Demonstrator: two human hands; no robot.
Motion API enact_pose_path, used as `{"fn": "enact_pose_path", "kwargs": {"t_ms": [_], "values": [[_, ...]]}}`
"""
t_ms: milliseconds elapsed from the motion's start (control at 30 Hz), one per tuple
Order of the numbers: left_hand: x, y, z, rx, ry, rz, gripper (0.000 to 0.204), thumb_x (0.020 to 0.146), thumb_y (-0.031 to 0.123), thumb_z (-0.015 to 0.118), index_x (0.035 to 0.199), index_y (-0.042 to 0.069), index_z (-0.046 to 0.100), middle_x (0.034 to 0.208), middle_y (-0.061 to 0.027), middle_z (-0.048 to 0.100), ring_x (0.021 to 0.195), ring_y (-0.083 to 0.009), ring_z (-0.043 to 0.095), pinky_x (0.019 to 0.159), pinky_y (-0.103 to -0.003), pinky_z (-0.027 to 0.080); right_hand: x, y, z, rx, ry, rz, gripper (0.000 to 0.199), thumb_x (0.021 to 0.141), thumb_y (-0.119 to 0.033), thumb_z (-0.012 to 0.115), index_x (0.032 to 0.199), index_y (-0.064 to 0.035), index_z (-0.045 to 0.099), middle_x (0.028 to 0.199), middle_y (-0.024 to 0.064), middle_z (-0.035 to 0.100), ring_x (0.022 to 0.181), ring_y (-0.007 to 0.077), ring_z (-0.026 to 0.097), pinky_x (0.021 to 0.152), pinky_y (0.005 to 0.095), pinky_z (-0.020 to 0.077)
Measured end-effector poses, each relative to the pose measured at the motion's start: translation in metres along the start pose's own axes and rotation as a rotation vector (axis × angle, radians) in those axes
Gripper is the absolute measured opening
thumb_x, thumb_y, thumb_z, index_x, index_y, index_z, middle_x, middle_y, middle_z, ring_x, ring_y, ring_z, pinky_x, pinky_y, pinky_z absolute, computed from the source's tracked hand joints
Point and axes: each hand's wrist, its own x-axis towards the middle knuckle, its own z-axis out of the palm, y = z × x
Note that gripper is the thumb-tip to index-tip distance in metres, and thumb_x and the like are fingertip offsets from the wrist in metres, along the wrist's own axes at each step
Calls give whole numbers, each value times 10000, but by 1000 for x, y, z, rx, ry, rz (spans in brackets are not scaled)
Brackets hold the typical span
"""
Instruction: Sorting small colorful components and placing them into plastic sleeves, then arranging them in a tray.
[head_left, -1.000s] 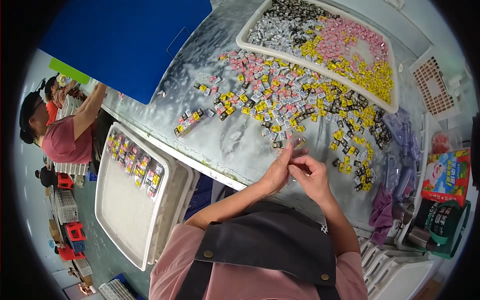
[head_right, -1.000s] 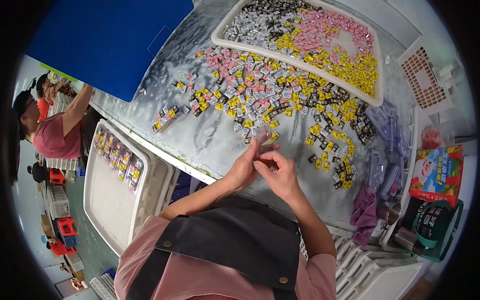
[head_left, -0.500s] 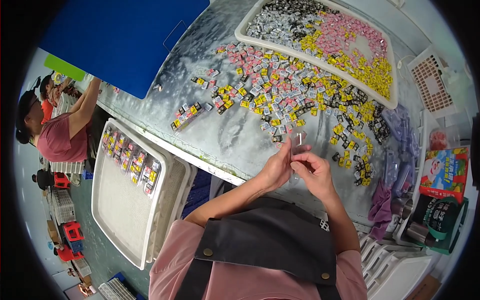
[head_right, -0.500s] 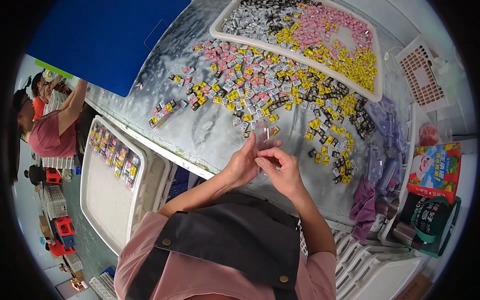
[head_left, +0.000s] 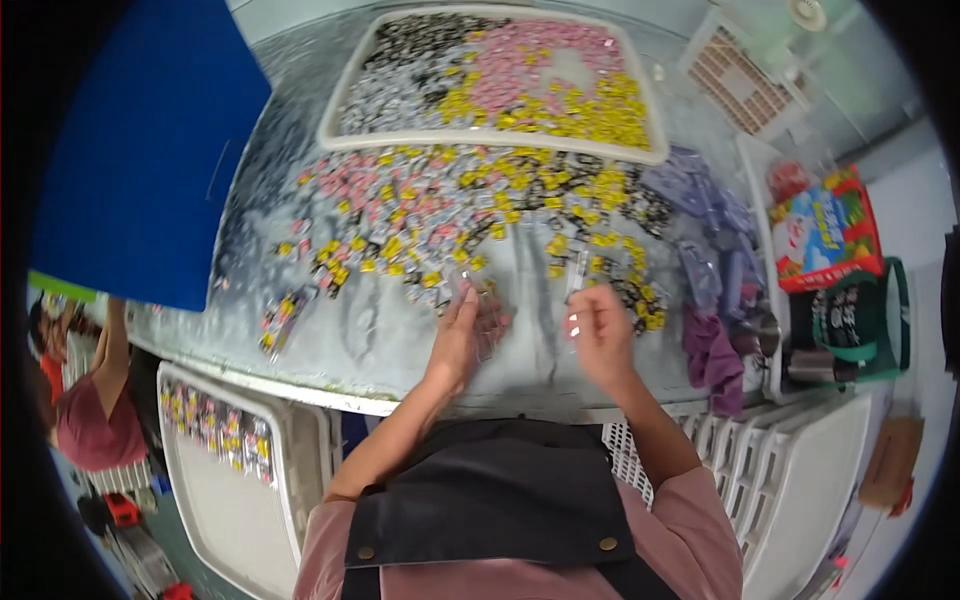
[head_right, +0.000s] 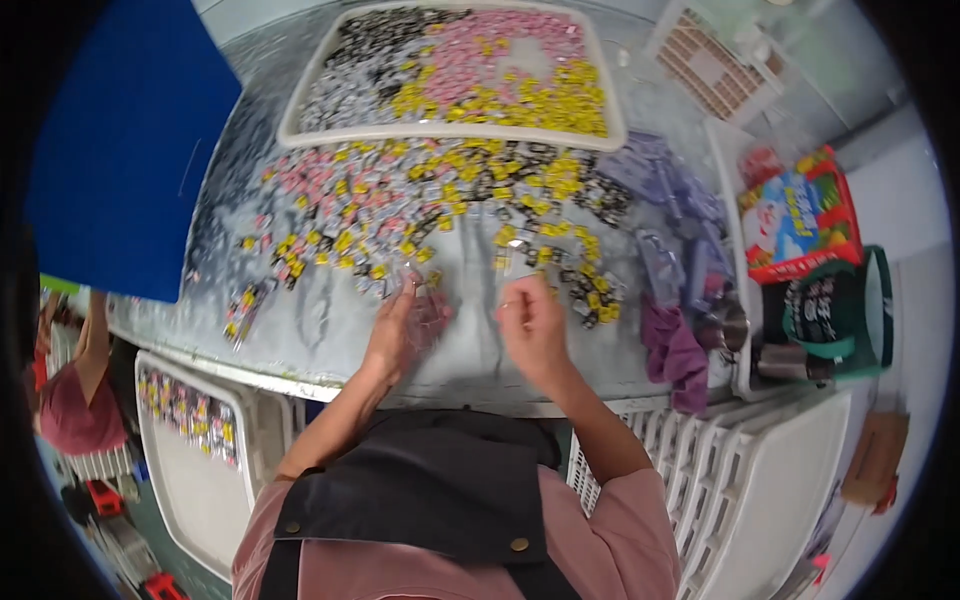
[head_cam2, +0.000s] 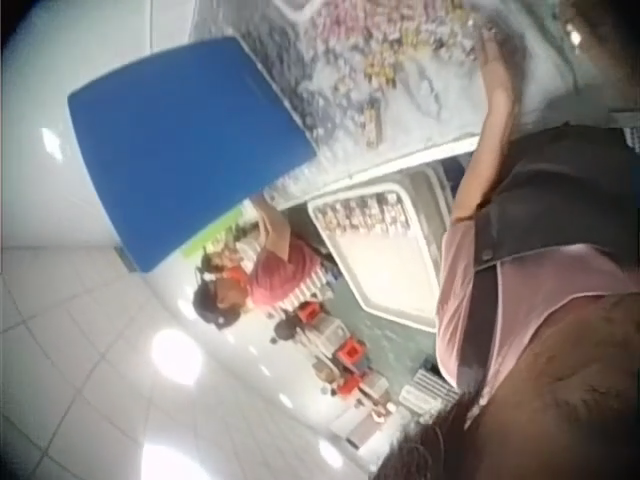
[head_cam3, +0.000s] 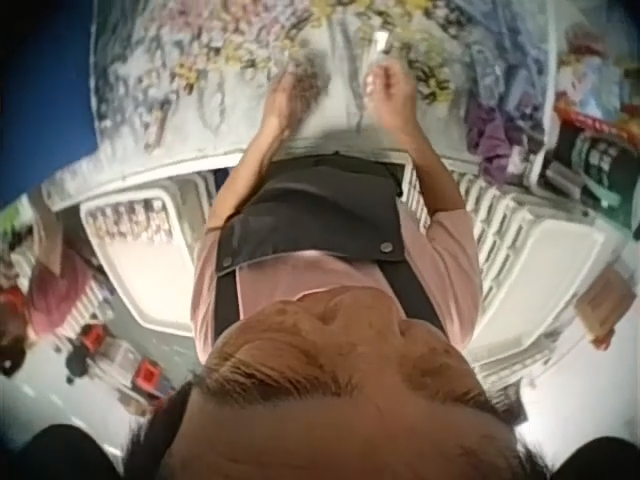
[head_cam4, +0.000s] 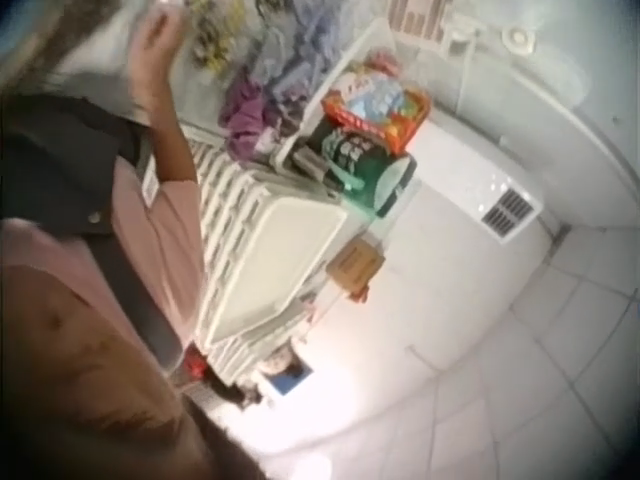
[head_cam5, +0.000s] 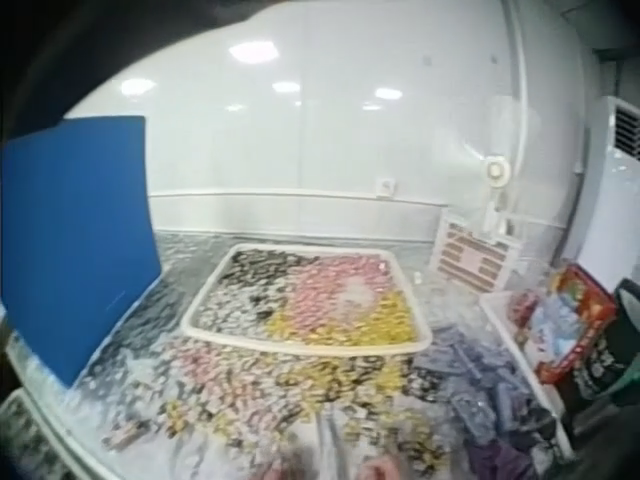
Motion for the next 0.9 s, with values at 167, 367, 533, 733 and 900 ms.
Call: {"fn": "enact_pose_path", "kwargs": {"t_ms": [167, 367, 533, 733, 900], "values": [[47, 1, 109, 14, -540, -142, 745, 1038, 501, 454, 1511, -34, 244, 1450, -305, 439, 1277, -366, 536, 1080, -440, 431, 1, -47, -99, 52, 530, 74, 128, 1018, -147, 564, 916, -73, 586, 689, -12, 524, 541, 56, 461, 487, 223, 373], [45, -36, 155, 996, -697, 331, 628, 981, 409, 586, 1444, 11, 440, 1513, -261, 377, 1340, -419, 432, 1095, -474, 383, 2, -63, -127, 95, 574, -75, 56, 1003, -91, 581, 1007, -55, 624, 741, -8, 569, 586, 44, 449, 530, 194, 358], [51, -19, 28, 1405, -290, 1100, 482, 844, 138, 699, 1281, -6, 557, 1411, -274, 436, 1289, -468, 431, 1071, -524, 383, 7, -31, -60, -408, 63, -200, 104, 927, 19, 584, 1004, -39, 621, 795, 40, 573, 663, 132, 541, 615, 253, 449], [44, 46, -95, 1679, 242, 1046, 577, 908, 264, 653, 1395, 10, 475, 1481, -311, 334, 1378, -506, 312, 1128, -611, 262, -10, 2, 42, -855, -540, -726, 166, 828, -79, 695, 971, -28, 627, 885, 85, 559, 809, 267, 590, 663, 376, 511], [62, 51, -116, 1715, 322, 894, 639, 981, 453, 545, 1480, 72, 425, 1554, -296, 257, 1428, -511, 238, 1149, -619, 216, 15, 3, 69, -605, -647, -520, 229, 866, -112, 677, 1077, -31, 639, 996, 120, 597, 945, 318, 587, 808, 409, 513]]}}
